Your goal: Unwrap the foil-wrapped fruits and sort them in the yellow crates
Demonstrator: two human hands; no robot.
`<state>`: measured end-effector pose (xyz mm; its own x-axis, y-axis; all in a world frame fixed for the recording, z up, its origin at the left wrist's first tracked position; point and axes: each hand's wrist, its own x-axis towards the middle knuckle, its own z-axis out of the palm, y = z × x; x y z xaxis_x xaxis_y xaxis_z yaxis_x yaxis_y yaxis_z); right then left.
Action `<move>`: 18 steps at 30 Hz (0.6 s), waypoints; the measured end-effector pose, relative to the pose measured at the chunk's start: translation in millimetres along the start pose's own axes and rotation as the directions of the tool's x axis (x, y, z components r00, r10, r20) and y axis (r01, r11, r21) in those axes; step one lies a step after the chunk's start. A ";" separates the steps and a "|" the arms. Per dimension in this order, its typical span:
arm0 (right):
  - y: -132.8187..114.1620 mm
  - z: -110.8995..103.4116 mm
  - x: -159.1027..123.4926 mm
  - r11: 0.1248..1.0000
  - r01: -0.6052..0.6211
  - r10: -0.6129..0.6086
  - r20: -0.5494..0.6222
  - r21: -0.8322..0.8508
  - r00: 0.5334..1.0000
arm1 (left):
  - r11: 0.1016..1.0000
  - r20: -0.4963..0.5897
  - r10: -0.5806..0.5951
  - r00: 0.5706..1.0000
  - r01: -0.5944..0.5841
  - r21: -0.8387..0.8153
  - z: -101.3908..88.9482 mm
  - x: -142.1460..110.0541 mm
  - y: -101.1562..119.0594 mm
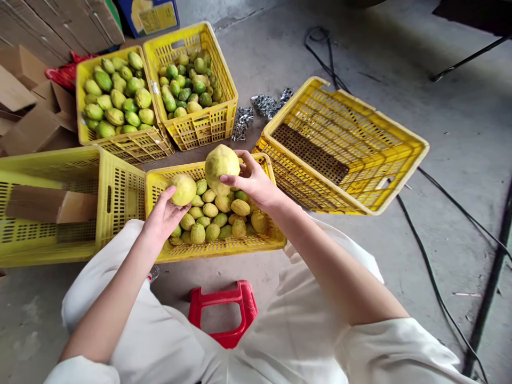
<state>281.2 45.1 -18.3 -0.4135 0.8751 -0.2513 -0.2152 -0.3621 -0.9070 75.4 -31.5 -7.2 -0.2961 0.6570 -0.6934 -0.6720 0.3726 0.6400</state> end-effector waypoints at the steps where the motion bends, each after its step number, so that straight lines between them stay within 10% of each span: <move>1: -0.4 0.6 -0.4 1.000 -0.006 0.006 -0.001 0.007 1.000 | 1.000 0.019 0.001 1.000 -0.001 -0.003 0.2 -1.1 0.4; 18: 2.4 4.7 -1.0 0.998 0.052 -0.053 -0.092 -0.019 0.994 | 0.998 -0.022 0.047 0.999 -0.047 -0.032 5.7 2.4 2.5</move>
<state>277.0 41.9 -18.6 -0.3186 0.9190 -0.2325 -0.2194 -0.3101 -0.9251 76.9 -25.3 -5.3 -0.3422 0.6587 -0.6700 -0.6786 0.3199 0.6612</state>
